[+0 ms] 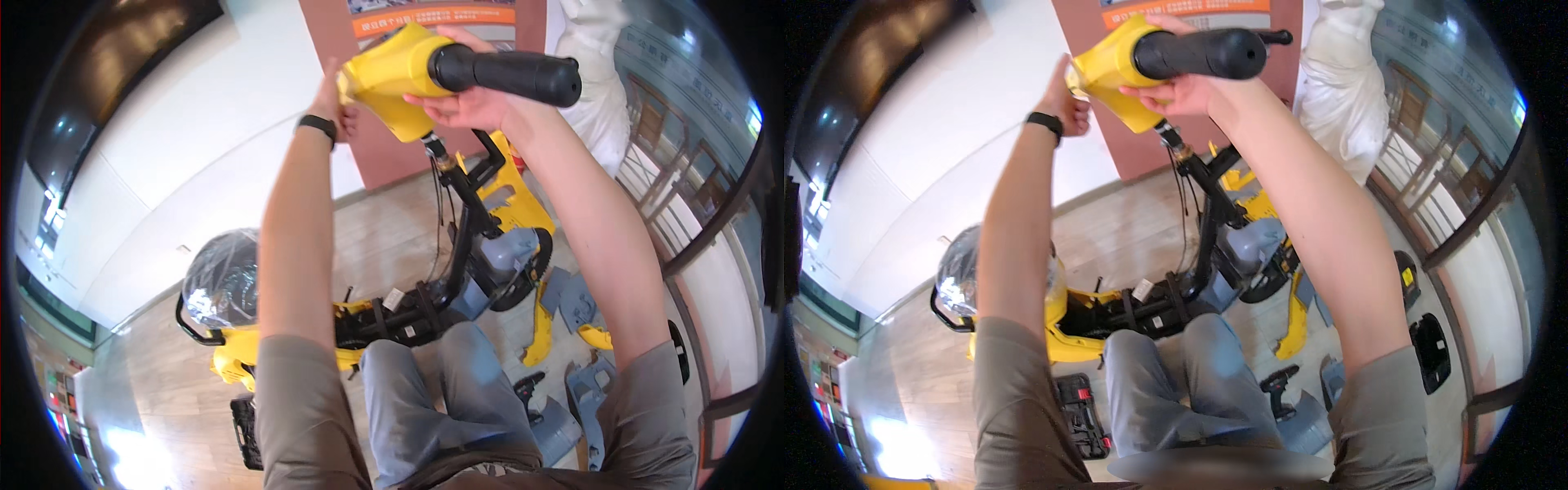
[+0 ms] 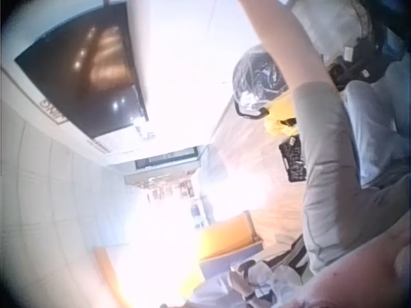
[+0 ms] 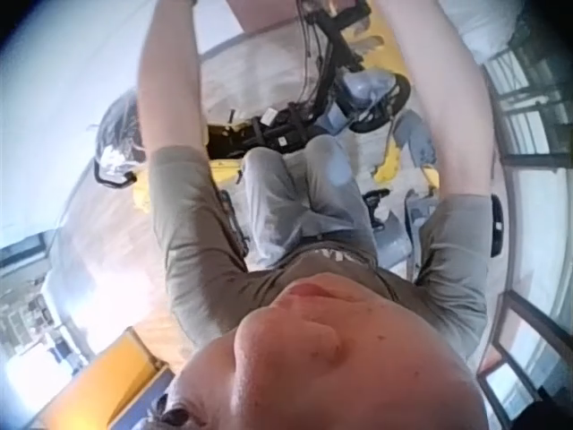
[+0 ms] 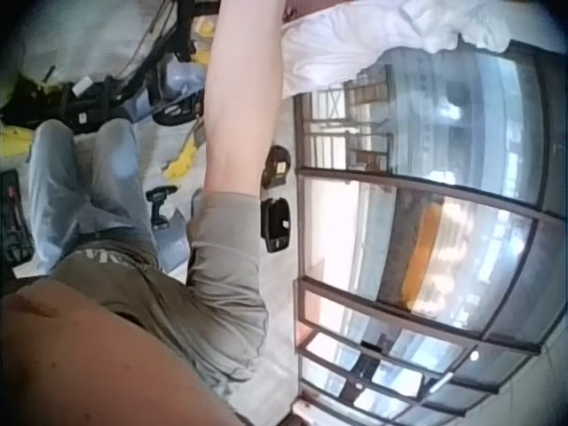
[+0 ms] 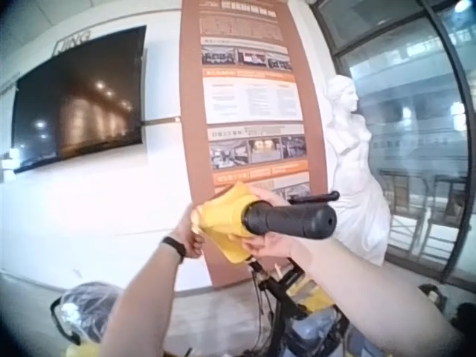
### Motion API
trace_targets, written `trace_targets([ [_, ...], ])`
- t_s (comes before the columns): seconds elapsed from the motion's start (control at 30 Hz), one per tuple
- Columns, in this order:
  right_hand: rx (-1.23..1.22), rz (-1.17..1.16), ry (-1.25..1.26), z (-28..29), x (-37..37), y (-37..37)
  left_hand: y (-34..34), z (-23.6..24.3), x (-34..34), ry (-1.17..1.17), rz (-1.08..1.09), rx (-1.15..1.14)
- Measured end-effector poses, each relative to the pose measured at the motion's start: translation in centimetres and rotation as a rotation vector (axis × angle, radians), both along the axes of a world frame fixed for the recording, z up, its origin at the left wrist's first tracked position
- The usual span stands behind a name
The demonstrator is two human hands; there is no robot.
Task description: Repairing or assembling parts of a yellow electric scooter using hand tools and a power drill.
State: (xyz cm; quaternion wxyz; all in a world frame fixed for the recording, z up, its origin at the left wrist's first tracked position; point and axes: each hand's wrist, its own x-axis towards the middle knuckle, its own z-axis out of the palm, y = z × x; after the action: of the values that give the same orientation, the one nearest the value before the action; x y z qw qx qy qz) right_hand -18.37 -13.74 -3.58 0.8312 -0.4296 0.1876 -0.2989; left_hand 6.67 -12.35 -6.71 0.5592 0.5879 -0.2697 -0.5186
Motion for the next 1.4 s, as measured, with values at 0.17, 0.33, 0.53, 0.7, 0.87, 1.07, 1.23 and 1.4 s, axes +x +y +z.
trace_targets([
  [0.17,0.032,-0.018,0.008,0.2,0.5,1.2,-0.9,0.6,-0.1,0.016,0.015,0.085],
  [0.33,0.045,-0.014,0.006,0.5,0.3,0.8,-1.4,0.5,0.5,0.058,0.039,0.02],
  [0.53,0.104,-0.013,-0.024,0.3,0.8,0.6,-2.8,0.5,1.3,0.08,0.069,-0.091],
  [0.7,0.08,-0.024,-0.017,0.3,0.9,0.7,-2.7,0.0,1.2,0.068,0.023,-0.098],
  [0.87,0.104,0.005,-0.011,0.5,0.5,1.3,-1.6,-3.9,1.5,0.261,-0.038,-0.287],
  [1.07,0.108,-0.044,-0.02,1.1,0.5,2.1,-2.5,-5.9,0.1,0.392,-0.074,-0.315],
  [1.23,0.118,-0.063,0.007,1.4,0.5,2.3,-3.3,-6.3,-0.8,0.369,-0.021,-0.379],
  [1.4,0.123,-0.021,0.005,1.1,1.0,1.7,-3.4,-6.4,0.4,0.375,-0.012,-0.383],
])
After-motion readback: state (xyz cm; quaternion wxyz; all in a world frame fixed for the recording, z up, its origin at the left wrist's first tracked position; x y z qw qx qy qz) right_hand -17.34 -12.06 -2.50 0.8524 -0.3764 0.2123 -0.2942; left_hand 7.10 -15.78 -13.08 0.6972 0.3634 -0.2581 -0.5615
